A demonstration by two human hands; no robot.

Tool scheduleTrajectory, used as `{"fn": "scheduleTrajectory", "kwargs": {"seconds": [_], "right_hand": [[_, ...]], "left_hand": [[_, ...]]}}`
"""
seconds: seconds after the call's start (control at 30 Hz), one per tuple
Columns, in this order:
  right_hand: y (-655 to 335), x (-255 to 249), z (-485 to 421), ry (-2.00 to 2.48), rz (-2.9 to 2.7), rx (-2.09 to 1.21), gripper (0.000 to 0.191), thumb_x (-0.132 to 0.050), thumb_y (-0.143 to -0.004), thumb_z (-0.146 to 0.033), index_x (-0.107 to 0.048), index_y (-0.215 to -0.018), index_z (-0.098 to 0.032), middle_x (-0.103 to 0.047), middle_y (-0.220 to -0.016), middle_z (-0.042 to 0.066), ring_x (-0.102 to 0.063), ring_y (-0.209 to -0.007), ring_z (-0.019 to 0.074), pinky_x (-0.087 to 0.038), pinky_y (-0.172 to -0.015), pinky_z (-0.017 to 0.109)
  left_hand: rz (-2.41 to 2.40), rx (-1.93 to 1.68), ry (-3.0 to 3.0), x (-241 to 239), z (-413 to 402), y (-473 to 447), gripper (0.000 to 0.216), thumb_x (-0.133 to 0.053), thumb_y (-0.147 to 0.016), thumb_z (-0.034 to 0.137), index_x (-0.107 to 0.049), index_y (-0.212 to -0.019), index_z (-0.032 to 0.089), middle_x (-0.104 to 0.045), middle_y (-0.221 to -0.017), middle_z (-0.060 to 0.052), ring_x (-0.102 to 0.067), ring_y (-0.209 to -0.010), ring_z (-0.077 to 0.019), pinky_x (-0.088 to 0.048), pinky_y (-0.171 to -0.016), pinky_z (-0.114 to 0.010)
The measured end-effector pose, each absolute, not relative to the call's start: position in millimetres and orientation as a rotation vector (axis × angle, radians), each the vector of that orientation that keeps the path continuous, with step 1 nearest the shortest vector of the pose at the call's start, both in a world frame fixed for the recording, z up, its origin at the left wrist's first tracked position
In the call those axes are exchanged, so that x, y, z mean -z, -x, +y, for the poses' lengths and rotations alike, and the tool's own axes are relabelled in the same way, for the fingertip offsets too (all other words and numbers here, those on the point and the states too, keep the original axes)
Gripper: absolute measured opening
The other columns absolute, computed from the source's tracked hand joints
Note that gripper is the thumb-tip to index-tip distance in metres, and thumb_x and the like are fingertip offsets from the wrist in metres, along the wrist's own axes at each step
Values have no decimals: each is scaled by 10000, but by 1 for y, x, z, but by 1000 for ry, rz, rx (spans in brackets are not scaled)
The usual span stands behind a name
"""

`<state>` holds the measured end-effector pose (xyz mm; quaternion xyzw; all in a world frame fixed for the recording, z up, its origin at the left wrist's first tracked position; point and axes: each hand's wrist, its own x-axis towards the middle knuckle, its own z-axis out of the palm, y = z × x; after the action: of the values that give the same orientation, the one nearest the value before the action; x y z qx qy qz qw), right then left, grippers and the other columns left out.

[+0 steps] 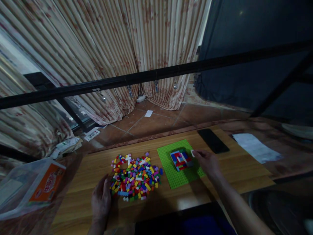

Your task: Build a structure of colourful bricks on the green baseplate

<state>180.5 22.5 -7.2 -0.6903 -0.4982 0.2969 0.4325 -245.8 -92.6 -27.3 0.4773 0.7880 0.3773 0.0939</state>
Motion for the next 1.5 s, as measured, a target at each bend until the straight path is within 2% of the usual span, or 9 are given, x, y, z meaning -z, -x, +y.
{"fn": "scheduleTrajectory", "kwargs": {"seconds": [0.13, 0.53, 1.03, 1.5], "right_hand": [[-176, 12, 33, 1800, -1316, -780, 322, -564, -772, -408, -752, -761, -147, -741, -708, 68, -682, -690, 208, -471, -592, 260], [-168, 3, 40, 1992, -1521, -642, 203, -631, -790, -319, -773, -801, -174, -754, -758, 84, -689, -714, 220, -421, -585, 263], [-162, -6, 36, 2093, -1825, -393, 234, -560, -859, -305, -760, -891, -189, -756, -824, 92, -702, -799, 218, -438, -644, 261], [-158, -24, 39, 2176, -1955, -293, 239, -533, -843, -268, -760, -810, -200, -743, -794, 98, -687, -749, 213, -411, -618, 270]], "left_hand": [[2362, -1094, -1403, 27, -92, 246, 538, -380, -870, 548, -643, -1134, 161, -702, -1147, -127, -643, -1097, -289, -516, -946, -400], [2359, -1102, -1390, 24, -92, 243, 534, -404, -862, 542, -652, -1133, 154, -707, -1138, -128, -644, -1093, -296, -519, -941, -402], [2347, -1143, -1436, 27, -92, 242, 499, -421, -862, 534, -654, -1103, 163, -717, -1101, -123, -662, -1048, -287, -535, -907, -395], [2322, -1158, -1434, 25, -93, 240, 479, -427, -867, 516, -647, -1098, 158, -716, -1103, -122, -661, -1047, -277, -528, -922, -392]]}}
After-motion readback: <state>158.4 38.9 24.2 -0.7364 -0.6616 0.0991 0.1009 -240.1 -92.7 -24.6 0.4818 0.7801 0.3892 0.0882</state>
